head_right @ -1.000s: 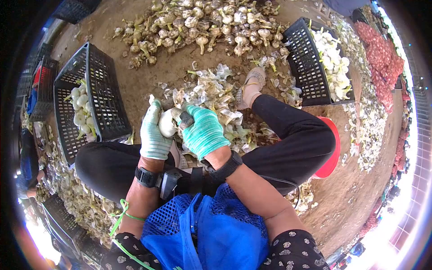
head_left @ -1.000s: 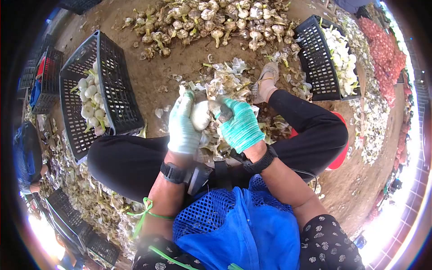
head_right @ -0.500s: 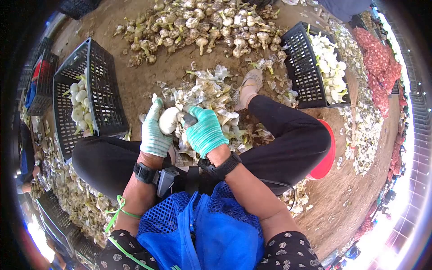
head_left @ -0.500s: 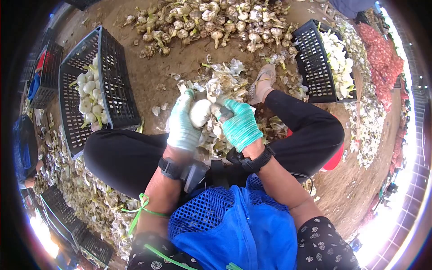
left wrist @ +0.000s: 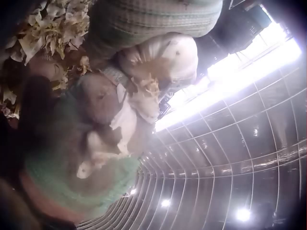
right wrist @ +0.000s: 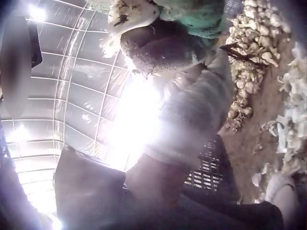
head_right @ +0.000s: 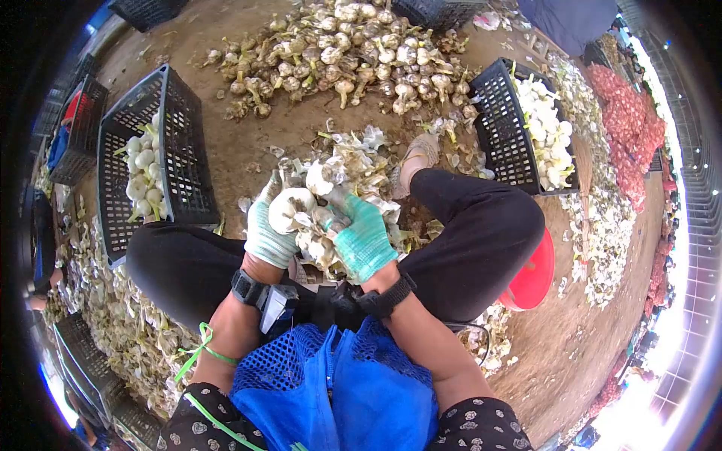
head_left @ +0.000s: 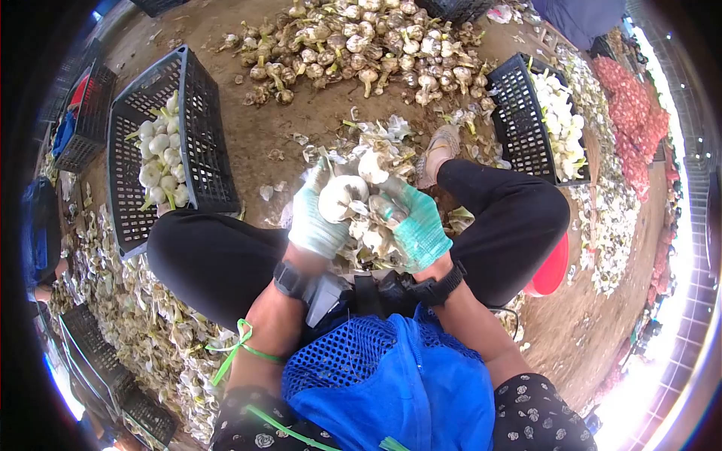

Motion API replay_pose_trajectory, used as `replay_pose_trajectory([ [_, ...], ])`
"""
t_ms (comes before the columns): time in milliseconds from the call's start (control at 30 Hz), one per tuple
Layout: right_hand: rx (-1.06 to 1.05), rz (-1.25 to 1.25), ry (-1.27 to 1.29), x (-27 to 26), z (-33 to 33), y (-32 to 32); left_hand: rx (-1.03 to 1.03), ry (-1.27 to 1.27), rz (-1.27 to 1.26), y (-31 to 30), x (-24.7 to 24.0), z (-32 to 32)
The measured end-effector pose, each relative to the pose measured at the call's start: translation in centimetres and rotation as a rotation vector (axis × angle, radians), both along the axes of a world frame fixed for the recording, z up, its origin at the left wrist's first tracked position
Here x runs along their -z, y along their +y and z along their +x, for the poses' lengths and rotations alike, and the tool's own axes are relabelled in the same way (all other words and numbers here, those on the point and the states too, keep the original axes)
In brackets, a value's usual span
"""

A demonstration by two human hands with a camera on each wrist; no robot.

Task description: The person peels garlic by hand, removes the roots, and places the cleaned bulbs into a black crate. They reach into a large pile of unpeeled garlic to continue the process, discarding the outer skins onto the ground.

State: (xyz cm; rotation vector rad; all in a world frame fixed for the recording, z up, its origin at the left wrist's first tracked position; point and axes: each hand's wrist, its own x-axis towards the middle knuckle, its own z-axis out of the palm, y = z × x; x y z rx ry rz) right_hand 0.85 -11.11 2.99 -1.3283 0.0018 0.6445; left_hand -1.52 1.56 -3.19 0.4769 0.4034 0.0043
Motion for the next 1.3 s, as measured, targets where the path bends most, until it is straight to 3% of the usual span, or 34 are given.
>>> replay_pose_trajectory([
  [100, 0.007, 0.019, 0.08, -0.6, 0.0, 0.2, -0.078, 0.039, -0.037, -0.5, -0.9, 0.1],
  [133, 0.066, 0.143, 0.194, -0.9, -0.2, 0.0, -0.035, 0.091, -0.265, -0.2, -1.9, 0.3],
  [167, 0.071, 0.139, 0.194, -0.1, 0.1, -0.1, -0.03, 0.093, -0.269, 0.1, -1.3, 0.3],
  [233, 0.021, -0.244, -0.248, 0.8, 0.9, 0.3, 0.062, -0.052, -0.346, 0.9, 0.6, -0.1],
  [267, 0.061, -0.372, -0.404, -0.4, 0.7, 0.6, -0.003, 0.067, -0.014, 0.6, 1.4, -0.1],
  [300, 0.063, -0.38, -0.403, -0.9, 1.0, 0.9, 0.001, 0.068, -0.021, 0.3, 0.2, 0.1],
  [367, -0.102, -0.494, -0.159, -1.1, 1.8, 1.4, -0.127, 0.149, -0.144, 0.0, -3.1, 0.4],
  [400, -0.086, -0.52, -0.349, -0.2, 1.6, 1.4, -0.105, 0.14, -0.141, 0.2, -2.5, 0.4],
  [500, -0.09, -0.479, -0.398, 0.9, 1.2, 1.2, -0.184, 0.114, -0.114, 0.2, -1.6, 0.3],
  [633, -0.183, -0.615, -0.303, 0.9, 1.6, 1.3, -0.16, 0.118, -0.19, 0.6, 0.4, 0.1],
  [733, -0.042, -0.43, -0.309, 1.3, 0.9, 1.7, -0.149, 0.109, -0.114, 0.7, 0.4, 0.1],
  [867, -0.079, -0.474, -0.344, 3.8, 1.1, 1.2, -0.14, 0.132, -0.211, 0.8, 0.4, 0.2],
  [933, 0.058, -0.221, -0.257, 4.5, 0.9, 1.3, -0.062, 0.015, -0.291, 0.8, -1.0, 0.3],
  [1033, 0.101, -0.245, -0.082, 3.2, 1.0, 0.7, -0.074, 0.099, -0.335, 1.2, 0.2, 0.4],
  [1100, 0.144, -0.168, -0.165, 1.5, 1.0, 1.1, -0.096, 0.11, -0.228, 0.9, 1.1, 0.3],
  [1167, -0.036, -0.312, -0.185, -0.3, 0.8, 1.6, -0.032, 0.033, 0.692, 0.5, 2.5, 0.3],
  [1200, -0.023, -0.485, -0.711, 0.7, 1.0, 2.0, -0.028, 0.031, 0.693, 0.7, 1.9, 0.5],
  [1267, -0.019, -0.546, -0.909, 1.4, 0.7, 1.7, -0.042, 0.089, -0.37, 1.1, 0.2, 0.8],
  [1300, -0.024, -0.575, -1.012, 1.9, 0.7, 1.7, -0.043, 0.092, -0.37, 1.0, 0.2, 0.8],
])
